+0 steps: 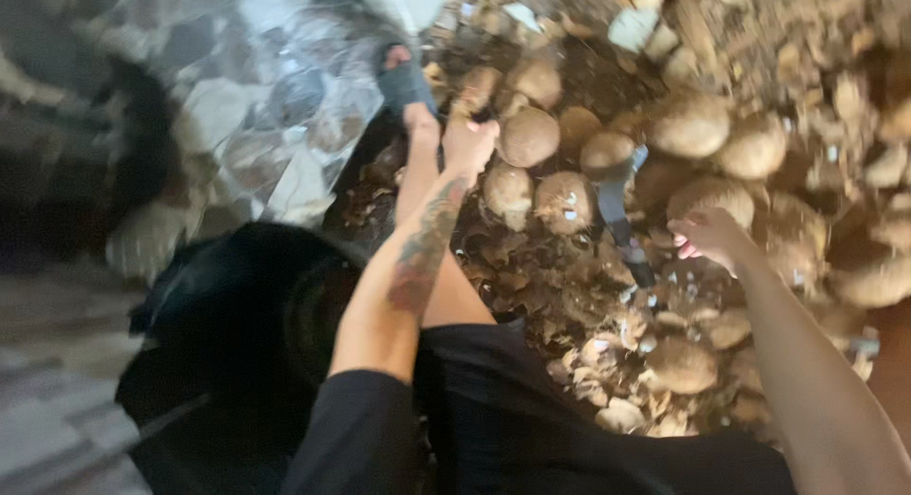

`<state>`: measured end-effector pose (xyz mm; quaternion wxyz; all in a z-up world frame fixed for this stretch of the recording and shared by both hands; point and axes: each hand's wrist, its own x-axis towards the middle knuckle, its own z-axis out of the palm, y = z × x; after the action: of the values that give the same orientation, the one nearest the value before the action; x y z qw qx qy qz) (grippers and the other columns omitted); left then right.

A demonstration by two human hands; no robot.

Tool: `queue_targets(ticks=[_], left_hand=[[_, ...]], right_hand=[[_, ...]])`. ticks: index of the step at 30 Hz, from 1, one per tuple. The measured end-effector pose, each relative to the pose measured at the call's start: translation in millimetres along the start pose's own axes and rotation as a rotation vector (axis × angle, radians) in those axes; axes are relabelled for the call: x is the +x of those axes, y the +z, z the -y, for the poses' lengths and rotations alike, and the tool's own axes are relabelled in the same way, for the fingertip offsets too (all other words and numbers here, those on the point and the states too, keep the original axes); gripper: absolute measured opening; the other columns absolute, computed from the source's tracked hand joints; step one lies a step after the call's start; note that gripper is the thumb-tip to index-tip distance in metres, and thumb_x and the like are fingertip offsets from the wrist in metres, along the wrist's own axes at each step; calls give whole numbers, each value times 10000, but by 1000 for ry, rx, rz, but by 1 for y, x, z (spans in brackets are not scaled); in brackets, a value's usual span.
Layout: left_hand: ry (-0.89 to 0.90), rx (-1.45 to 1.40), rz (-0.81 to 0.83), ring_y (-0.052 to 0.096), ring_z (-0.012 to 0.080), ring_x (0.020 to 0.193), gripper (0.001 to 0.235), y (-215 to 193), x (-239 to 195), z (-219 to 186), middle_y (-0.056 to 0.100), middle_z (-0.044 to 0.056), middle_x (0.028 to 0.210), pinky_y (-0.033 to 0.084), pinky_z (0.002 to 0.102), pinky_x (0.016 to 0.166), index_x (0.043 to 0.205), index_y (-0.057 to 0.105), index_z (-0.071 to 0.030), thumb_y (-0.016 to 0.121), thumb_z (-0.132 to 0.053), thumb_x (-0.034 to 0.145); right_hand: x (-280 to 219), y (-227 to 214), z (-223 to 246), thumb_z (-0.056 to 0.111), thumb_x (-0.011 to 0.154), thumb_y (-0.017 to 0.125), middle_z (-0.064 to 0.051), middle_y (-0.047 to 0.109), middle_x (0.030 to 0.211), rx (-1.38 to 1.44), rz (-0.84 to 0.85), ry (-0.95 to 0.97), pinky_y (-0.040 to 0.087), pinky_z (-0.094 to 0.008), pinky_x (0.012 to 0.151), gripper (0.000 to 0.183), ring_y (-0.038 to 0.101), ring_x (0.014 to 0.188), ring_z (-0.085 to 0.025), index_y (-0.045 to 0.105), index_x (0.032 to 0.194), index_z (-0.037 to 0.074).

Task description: The person sits on the floor and uses a curved blade to peel the husk off coconuts. They hold each coconut with one hand and strike it repeatedly with the blade to remove the outer layer, then place the peeled coconut into a bucket.

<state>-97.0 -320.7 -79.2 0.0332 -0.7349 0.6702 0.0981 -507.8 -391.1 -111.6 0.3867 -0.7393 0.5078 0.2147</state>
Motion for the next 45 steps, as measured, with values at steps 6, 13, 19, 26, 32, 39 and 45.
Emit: queue_targets(ticks=[6, 13, 19, 26, 32, 39, 45], left_hand=[[-674, -870, 108, 729, 413, 1137, 460, 129, 45, -79, 790, 218, 1010, 576, 490, 997, 928, 813, -6, 602, -379, 761], [-480, -800, 318, 535, 454, 1410, 977, 195, 74, -118, 502, 250, 1504, 458, 546, 1183, 1529, 491, -99, 885, -276, 653], [-416, -778, 607, 303, 491, 1557, 1375, 124, 69, -130, 212, 330, 1685, 271, 601, 1279, 1691, 187, -147, 1003, -370, 607], [-397, -656, 351, 519, 484, 1399, 1185, 169, 61, -137, 540, 252, 1482, 457, 617, 1146, 1561, 440, -108, 1017, -486, 598], [-539, -877, 186, 606, 448, 1337, 1175, 181, 22, -139, 648, 244, 1379, 478, 520, 1154, 1468, 575, -75, 1045, -468, 464], [-711, -1445, 119, 630, 475, 1287, 941, 115, -31, -156, 675, 252, 1368, 534, 625, 1019, 1402, 642, -68, 1057, -391, 622], [-686, -2162, 296, 764, 368, 968, 662, 101, -73, -180, 748, 199, 1144, 656, 580, 822, 1288, 617, 24, 898, -319, 796]], right_hand=[[1, 71, -42, 188, 924, 720, -415, 711, 1152, 508, -178, 48, 548, -602, 948, 461, 691, 1128, -518, 684, 1243, -143], [21, 144, -22, 567, 880, 726, -222, 449, 1454, -78, -299, 205, 441, -540, 1130, 804, 507, 1370, -468, 476, 1539, 179], [46, 137, 5, 421, 828, 800, -216, 275, 1536, 47, -279, 319, 595, -618, 948, 697, 462, 1369, -533, 532, 1432, 200], [-13, 95, 20, 520, 819, 754, -153, 775, 1253, 295, -173, 397, 556, -566, 1007, 574, 720, 1205, -405, 649, 1330, 278], [-76, 159, -54, 199, 675, 770, -258, 775, 1120, 683, -371, 169, 523, -611, 1039, 496, 696, 1170, -487, 721, 1168, 171], [-132, 152, -40, 127, 646, 771, -195, 690, 804, 880, -516, -145, 558, -502, 753, 423, 706, 770, -346, 730, 1063, 68], [-171, 110, -21, 35, 763, 793, -57, 656, 701, 1073, -692, -544, 500, -318, 649, 140, 636, 692, -192, 717, 856, 108]])
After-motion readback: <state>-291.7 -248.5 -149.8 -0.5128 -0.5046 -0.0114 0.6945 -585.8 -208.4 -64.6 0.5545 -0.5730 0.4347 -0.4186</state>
